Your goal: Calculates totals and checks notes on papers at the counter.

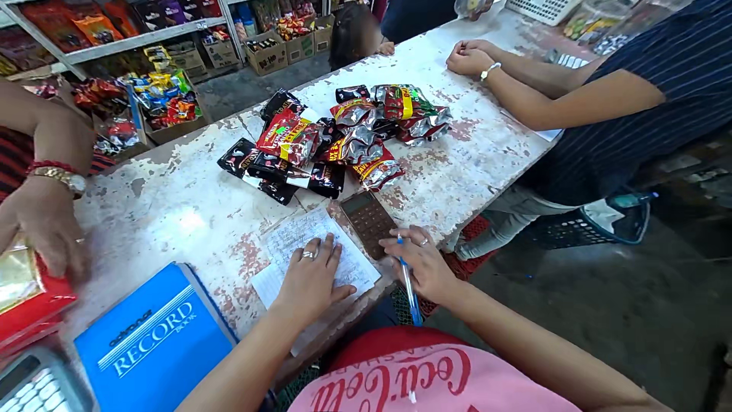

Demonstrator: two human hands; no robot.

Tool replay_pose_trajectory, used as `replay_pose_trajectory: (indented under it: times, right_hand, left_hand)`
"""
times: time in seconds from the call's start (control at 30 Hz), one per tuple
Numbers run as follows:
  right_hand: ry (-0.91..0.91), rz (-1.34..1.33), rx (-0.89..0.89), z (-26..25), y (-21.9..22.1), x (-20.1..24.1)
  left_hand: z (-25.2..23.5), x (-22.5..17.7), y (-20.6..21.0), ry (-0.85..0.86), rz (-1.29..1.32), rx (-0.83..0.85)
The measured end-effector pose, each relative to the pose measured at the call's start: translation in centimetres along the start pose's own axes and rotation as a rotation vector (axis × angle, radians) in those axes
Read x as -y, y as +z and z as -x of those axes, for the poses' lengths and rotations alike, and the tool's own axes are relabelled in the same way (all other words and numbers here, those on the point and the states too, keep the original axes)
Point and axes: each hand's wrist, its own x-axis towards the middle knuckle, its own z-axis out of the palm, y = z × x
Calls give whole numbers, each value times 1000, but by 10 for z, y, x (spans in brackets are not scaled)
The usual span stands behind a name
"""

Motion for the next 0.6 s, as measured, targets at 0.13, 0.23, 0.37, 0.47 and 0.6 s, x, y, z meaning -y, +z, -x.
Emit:
replay_pose_trajectory:
  times: [0.13,0.23,0.37,0.47,0.6]
  right_hand:
    - [-18,-1,52,4,-2,5]
    - [78,49,-52,3,-7,-10]
    - [135,61,-50,-3,-10,-18]
    - [21,-19,6,-7,-3,-5]
    - [-4,-12,63,-18,7,2]
  left_hand:
    - [0,-2,-1,-1,-17,9]
    - [0,-1,2,5,-29,-17]
    - [-2,2,3,5,-30,-22]
    - [-2,2,3,3,-14,-14]
    - [-2,3,4,9,-16,-17]
